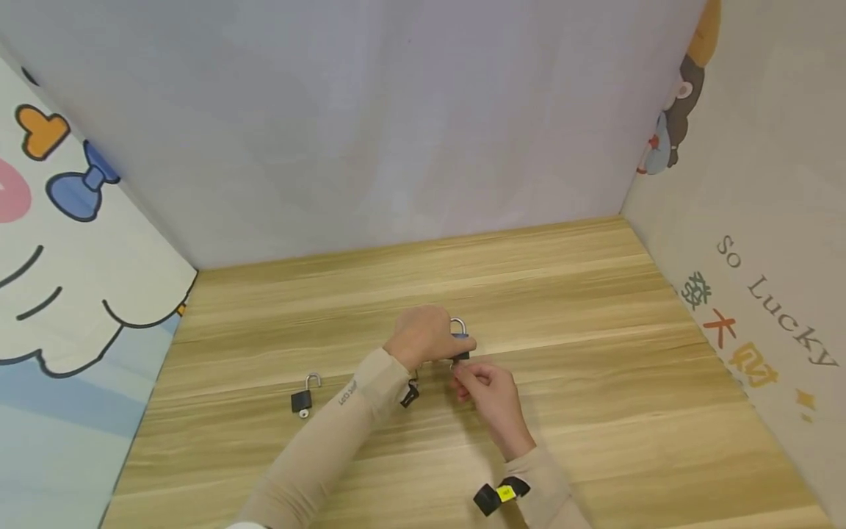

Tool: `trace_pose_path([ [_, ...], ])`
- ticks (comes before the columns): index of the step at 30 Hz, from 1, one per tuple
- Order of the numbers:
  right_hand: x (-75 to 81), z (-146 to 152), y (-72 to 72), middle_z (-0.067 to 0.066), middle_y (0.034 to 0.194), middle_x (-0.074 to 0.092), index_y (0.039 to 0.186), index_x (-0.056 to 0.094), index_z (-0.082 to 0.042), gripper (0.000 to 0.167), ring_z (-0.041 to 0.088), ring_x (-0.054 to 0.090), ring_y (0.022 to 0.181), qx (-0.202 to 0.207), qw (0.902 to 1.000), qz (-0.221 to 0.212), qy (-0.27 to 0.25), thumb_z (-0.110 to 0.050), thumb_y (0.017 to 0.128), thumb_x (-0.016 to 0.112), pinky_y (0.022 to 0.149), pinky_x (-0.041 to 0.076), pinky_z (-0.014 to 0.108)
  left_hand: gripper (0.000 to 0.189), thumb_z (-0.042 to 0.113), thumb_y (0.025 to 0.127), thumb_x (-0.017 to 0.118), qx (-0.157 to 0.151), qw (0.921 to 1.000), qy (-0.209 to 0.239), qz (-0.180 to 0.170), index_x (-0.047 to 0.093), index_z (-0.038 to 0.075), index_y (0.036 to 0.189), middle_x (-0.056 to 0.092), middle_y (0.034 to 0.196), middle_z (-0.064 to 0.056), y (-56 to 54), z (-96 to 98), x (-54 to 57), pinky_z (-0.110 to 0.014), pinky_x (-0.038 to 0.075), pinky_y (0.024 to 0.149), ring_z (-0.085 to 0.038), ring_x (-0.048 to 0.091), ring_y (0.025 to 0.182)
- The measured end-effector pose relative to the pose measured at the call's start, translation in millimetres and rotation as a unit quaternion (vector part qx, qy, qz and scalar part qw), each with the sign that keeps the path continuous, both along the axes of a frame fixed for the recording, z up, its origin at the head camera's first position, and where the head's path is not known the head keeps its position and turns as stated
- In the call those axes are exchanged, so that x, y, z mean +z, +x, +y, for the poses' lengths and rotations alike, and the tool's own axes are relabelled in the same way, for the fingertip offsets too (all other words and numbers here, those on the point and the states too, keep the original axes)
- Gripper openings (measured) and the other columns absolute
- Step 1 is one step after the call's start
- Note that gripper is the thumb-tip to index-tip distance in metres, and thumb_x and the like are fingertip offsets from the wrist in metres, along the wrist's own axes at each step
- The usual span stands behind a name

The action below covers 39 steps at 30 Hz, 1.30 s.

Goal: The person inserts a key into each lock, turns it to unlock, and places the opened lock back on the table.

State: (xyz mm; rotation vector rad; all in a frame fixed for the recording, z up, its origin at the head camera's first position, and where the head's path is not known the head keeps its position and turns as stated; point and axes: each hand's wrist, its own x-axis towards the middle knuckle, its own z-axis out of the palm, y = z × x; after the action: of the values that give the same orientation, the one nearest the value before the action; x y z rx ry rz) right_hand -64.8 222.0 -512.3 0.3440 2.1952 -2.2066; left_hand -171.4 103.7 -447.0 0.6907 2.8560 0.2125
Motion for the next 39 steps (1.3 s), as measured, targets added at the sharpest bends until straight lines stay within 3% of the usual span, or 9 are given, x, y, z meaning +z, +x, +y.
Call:
trace_pose_path([
  [6,-2.7,-6,-2.4,0.021,0.092,0.069,0.100,0.064,0.018,0.023,0.024,0.065,0.076,-0.013,0.9995,-0.012,-0.026,-0.005,0.097,0.064,0.069,0.056,0.030,0.059,0.068,0.082,0.061,0.012,0.9997,-0.020,-0.005,0.038,0.022,0.053,0.026,0.045,0.010,2.4,-0.6,-2.2,-0.022,0.020,0.038,-0.006,0.021,0.041],
  [11,-9.0,-8,-3.0,0.014,0.091,0.066,0.103,0.060,0.020,0.021,0.021,0.064,0.081,-0.006,0.9928,0.004,-0.119,-0.001,0.099,0.057,0.074,0.055,0.030,0.056,0.067,0.082,0.061,0.016,0.9995,-0.002,-0.028,0.045,0.021,0.056,0.037,0.047,0.009,0.8,-2.3,-0.2,-0.021,0.027,0.038,-0.006,0.031,0.041],
  [17,-14.8,-10,-2.7,0.004,0.091,0.066,0.094,0.068,-0.002,0.022,0.015,0.062,0.087,0.041,0.9610,0.034,-0.272,0.001,0.103,0.049,0.079,0.052,0.027,0.052,0.064,0.082,0.063,0.009,0.9974,0.041,-0.058,0.050,0.019,0.059,0.044,0.050,0.008,-1.5,-5.3,4.0,-0.021,0.031,0.039,-0.007,0.036,0.043],
  [22,-14.6,-11,-2.0,0.004,0.098,0.061,0.095,0.067,-0.008,0.030,0.015,0.059,0.092,0.057,0.9307,0.004,-0.361,0.000,0.106,0.040,0.085,0.050,0.026,0.052,0.062,0.083,0.064,0.002,0.9951,0.064,-0.076,0.047,0.020,0.057,0.039,0.048,0.009,-1.3,-7.8,6.7,-0.021,0.029,0.039,-0.006,0.033,0.041],
  [27,-12.5,-11,-2.0,0.006,0.099,0.060,0.095,0.066,-0.006,0.028,0.016,0.058,0.093,0.050,0.9193,-0.024,-0.390,-0.001,0.106,0.040,0.086,0.049,0.026,0.056,0.061,0.084,0.063,-0.002,0.9943,0.068,-0.081,0.040,0.020,0.053,0.034,0.043,0.010,-1.0,-9.5,9.4,-0.021,0.025,0.038,-0.005,0.029,0.039],
  [31,-13.1,-7,-2.7,0.007,0.099,0.063,0.099,0.066,-0.001,0.021,0.016,0.060,0.092,0.059,0.9467,-0.021,-0.316,-0.003,0.105,0.047,0.085,0.051,0.028,0.058,0.062,0.084,0.063,-0.003,0.9954,0.061,-0.073,0.038,0.020,0.052,0.030,0.042,0.011,-1.3,-10.7,8.9,-0.021,0.023,0.038,-0.005,0.026,0.038],
  [35,-10.1,1,-3.3,0.016,0.103,0.068,0.107,0.064,0.009,0.024,0.023,0.066,0.094,0.079,0.9904,0.000,-0.114,-0.014,0.101,0.060,0.085,0.054,0.035,0.057,0.059,0.083,0.063,-0.002,0.9962,0.059,-0.063,0.037,0.020,0.051,0.028,0.041,0.011,-1.6,-11.7,6.3,-0.021,0.021,0.038,-0.005,0.023,0.038],
  [37,-5.6,6,-2.5,0.015,0.105,0.070,0.109,0.066,0.006,0.031,0.025,0.067,0.096,0.090,0.9957,0.017,0.013,-0.023,0.100,0.064,0.086,0.053,0.037,0.056,0.058,0.083,0.063,-0.004,0.9963,0.060,-0.061,0.037,0.020,0.051,0.027,0.041,0.011,-1.6,-12.1,4.9,-0.021,0.020,0.038,-0.005,0.022,0.038],
  [39,-0.2,10,-1.7,0.012,0.105,0.071,0.108,0.068,0.000,0.028,0.025,0.068,0.097,0.099,0.9855,0.043,0.131,-0.027,0.098,0.065,0.086,0.053,0.038,0.055,0.058,0.083,0.063,-0.005,0.9962,0.062,-0.060,0.038,0.020,0.051,0.027,0.041,0.011,-1.5,-12.5,3.9,-0.021,0.020,0.038,-0.005,0.022,0.039],
])
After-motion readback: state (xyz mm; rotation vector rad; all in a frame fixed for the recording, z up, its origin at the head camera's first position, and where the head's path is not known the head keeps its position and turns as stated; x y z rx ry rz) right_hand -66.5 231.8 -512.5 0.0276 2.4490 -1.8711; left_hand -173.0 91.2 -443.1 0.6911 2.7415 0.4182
